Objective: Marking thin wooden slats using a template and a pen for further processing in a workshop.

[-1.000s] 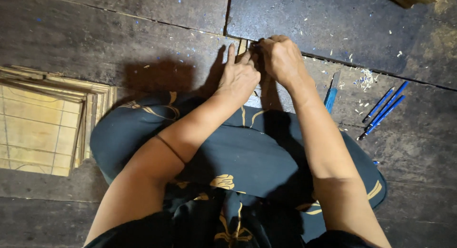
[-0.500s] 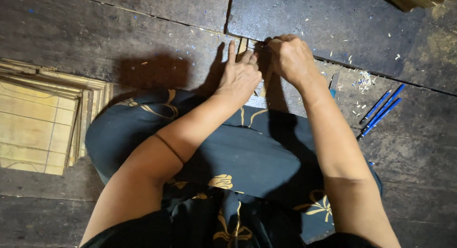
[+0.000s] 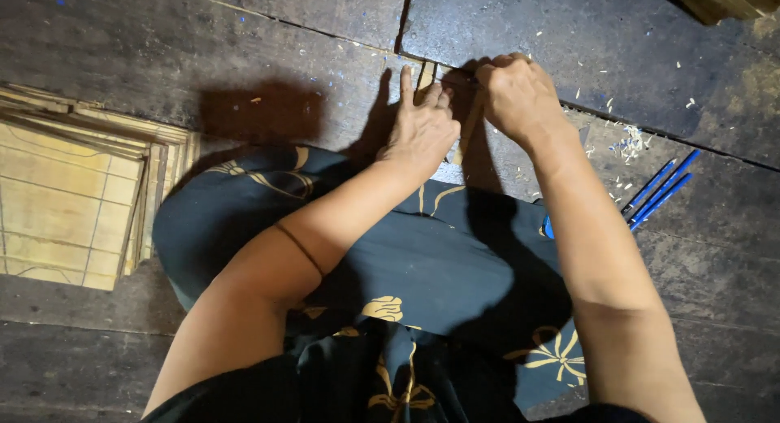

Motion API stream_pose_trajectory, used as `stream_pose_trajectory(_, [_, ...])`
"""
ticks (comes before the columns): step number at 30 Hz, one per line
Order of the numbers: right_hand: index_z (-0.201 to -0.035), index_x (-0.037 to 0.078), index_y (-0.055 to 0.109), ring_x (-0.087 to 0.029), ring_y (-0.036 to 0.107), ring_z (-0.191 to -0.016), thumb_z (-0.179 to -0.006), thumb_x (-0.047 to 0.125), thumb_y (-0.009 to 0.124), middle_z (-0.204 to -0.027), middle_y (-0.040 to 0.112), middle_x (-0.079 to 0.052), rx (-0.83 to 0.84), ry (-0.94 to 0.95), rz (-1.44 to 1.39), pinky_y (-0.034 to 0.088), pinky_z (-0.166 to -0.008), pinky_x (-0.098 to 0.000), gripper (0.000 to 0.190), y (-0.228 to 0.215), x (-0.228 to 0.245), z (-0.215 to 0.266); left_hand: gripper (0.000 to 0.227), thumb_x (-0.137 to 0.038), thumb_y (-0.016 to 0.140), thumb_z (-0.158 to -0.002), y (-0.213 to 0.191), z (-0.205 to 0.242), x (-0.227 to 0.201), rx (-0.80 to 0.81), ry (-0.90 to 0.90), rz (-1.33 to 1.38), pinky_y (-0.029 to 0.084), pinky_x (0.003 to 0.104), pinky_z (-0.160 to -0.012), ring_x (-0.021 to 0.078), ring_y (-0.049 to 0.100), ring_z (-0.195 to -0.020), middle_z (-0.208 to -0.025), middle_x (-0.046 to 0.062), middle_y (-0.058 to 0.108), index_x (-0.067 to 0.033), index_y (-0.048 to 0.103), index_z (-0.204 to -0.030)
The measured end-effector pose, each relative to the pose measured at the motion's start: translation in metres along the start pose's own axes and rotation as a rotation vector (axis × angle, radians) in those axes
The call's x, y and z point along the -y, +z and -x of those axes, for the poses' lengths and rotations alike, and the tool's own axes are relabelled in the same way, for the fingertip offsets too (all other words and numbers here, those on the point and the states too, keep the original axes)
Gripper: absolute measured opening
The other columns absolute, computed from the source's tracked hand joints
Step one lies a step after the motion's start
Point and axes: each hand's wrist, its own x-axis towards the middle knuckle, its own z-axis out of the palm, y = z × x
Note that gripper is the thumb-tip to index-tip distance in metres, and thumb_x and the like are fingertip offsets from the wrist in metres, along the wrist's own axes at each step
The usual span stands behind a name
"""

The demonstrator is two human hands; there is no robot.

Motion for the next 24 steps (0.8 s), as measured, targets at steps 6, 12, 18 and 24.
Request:
stream_pose_trajectory(6, [-0.103, 0.009, 0.073, -0.026, 0.074, -0.097, -0.106, 0.015, 0.062, -0.097, 0.079, -0.011, 0.474, -0.022, 0.437, 0.066, -0.088, -0.0407, 0.013, -0.045, 0.048, -0.015, 0.040, 0.006, 0.077, -0.071, 0.000, 0.003, -0.003, -0.016, -0.001, -0.068, 0.006, 0.085, -0.111, 0.0307, 0.046, -0.140, -0.128, 0.014, 0.068, -0.0200, 0.078, -0.102])
stream_pose_trajectory(12, [-0.100, 0.008, 0.075, -0.028, 0.071, -0.085, -0.089, 0.012, 0.064, -0.090, 0.076, -0.011, -0.004, 0.055, 0.422, 0.060, -0.065, -0.0359, 0.016, 0.016, 0.039, 0.020, 0.025, -0.008, 0.059, -0.091, 0.009, 0.001, 0.002, -0.063, -0.009, 0.022, 0.003, 0.081, -0.116, 0.0271, 0.047, -0.140, -0.108, 0.006, 0.076, -0.0217, 0.077, -0.102])
stream_pose_trajectory(18, [-0.096, 0.001, 0.066, -0.030, 0.056, -0.062, -0.102, 0.002, 0.056, -0.074, 0.060, -0.016, -0.650, 0.447, -0.433, 0.041, -0.056, -0.0439, 0.012, 0.026, 0.120, 0.111, 0.046, -0.015, 0.081, -0.075, 0.011, -0.002, 0.006, -0.067, -0.007, 0.031, 0.003, 0.077, -0.117, 0.0240, 0.036, -0.152, -0.160, 0.009, 0.046, -0.0196, 0.073, -0.120])
stream_pose_trajectory(24, [-0.115, -0.001, 0.068, -0.035, 0.069, -0.080, -0.102, 0.006, 0.059, -0.092, 0.072, -0.017, -0.639, 0.442, -0.541, 0.054, -0.072, -0.0441, 0.018, 0.066, 0.158, 0.121, 0.045, -0.004, 0.068, -0.082, 0.029, -0.011, 0.009, -0.182, -0.006, 0.000, 0.003, 0.075, -0.116, 0.0249, 0.047, -0.144, -0.154, 0.005, 0.054, -0.0167, 0.073, -0.125])
